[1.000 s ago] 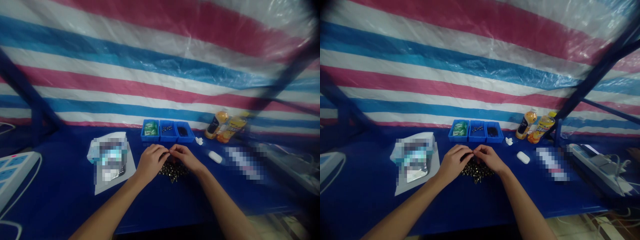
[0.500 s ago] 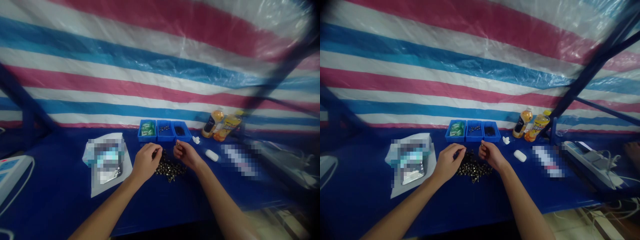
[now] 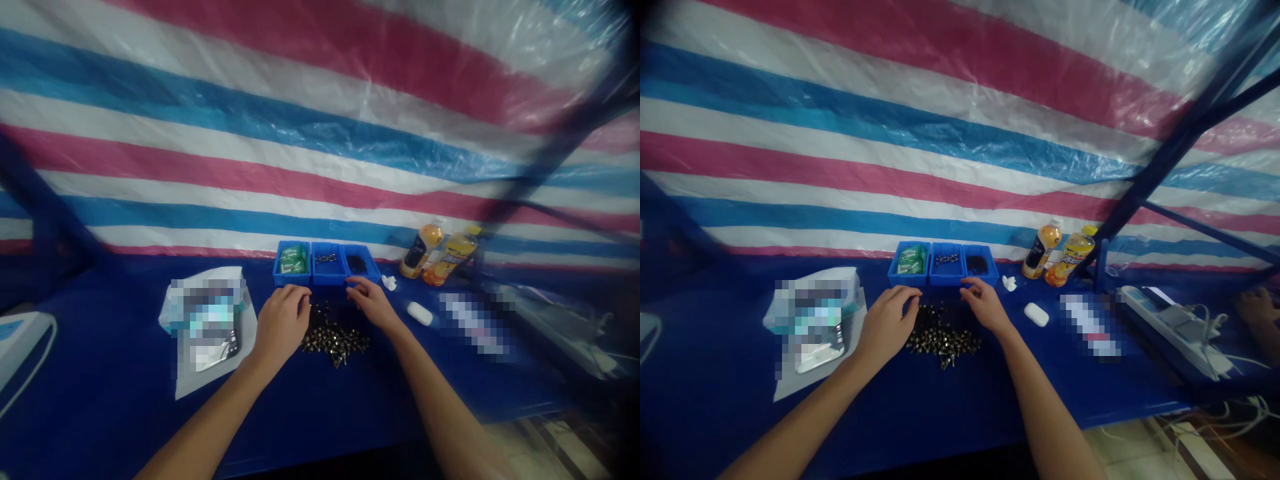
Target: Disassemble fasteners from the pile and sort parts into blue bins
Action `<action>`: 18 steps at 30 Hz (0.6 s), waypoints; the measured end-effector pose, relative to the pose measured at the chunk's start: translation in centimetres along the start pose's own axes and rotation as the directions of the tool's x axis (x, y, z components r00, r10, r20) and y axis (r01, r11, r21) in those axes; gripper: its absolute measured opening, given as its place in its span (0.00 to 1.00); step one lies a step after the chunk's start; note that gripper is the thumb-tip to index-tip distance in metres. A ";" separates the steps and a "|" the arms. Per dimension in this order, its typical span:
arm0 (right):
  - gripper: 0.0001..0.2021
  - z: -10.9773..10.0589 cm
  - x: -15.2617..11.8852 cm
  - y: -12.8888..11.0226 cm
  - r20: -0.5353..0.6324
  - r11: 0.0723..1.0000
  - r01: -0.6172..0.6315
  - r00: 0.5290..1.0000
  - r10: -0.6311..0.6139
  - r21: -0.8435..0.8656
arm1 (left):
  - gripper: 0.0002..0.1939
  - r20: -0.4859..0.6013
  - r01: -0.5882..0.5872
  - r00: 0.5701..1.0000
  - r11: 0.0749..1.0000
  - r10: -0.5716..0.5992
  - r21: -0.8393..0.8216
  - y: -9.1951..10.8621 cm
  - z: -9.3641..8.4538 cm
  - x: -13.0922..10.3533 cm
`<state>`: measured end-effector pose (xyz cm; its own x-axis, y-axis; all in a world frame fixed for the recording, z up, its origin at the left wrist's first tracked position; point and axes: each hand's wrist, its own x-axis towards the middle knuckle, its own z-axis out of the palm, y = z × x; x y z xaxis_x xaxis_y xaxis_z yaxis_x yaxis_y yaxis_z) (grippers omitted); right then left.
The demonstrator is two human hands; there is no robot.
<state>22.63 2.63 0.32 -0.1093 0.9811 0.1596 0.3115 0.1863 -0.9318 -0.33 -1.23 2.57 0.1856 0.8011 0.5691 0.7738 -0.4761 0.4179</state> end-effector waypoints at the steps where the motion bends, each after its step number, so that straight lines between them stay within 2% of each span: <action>1: 0.17 0.1 -0.1 0.0 0.032 0.993 0.054 0.998 -0.051 -0.101 | 0.10 0.002 -0.010 1.000 0.997 0.010 0.070 -0.4 0.1 -0.1; 4: 0.13 0.9 -0.3 -0.1 0.177 0.915 0.237 0.966 -0.187 -0.326 | 0.11 -0.004 -0.034 0.999 0.976 0.035 0.217 -0.9 0.3 -0.6; 7: 0.14 1.8 -0.1 -0.3 0.288 0.853 0.335 0.930 -0.230 -0.401 | 0.16 0.015 -0.002 1.000 0.971 -0.002 0.240 -0.6 0.8 -1.4; 10: 0.14 2.0 0.0 -0.4 0.288 0.841 0.330 0.932 -0.219 -0.429 | 0.24 0.078 0.051 0.995 0.978 -0.068 0.204 0.5 1.7 -2.5; 14: 0.14 1.6 -0.3 -0.5 0.239 0.855 0.314 0.943 -0.231 -0.414 | 0.26 0.107 0.012 0.994 0.979 -0.034 0.204 2.1 2.7 -3.3; 16: 0.13 1.5 -0.4 -0.5 0.219 0.863 0.298 0.949 -0.225 -0.408 | 0.24 0.107 -0.041 0.994 0.972 0.016 0.229 2.2 2.2 -2.9; 18: 0.13 1.4 -0.5 -0.5 0.206 0.870 0.277 0.956 -0.208 -0.408 | 0.17 0.159 -0.114 0.984 0.966 0.078 0.230 1.4 0.9 -1.8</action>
<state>21.18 2.00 0.24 -0.3639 0.8885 0.2795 0.6256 0.4555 -0.6334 0.93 -3.02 1.50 0.3394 0.8092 0.4796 0.8662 -0.4676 0.1760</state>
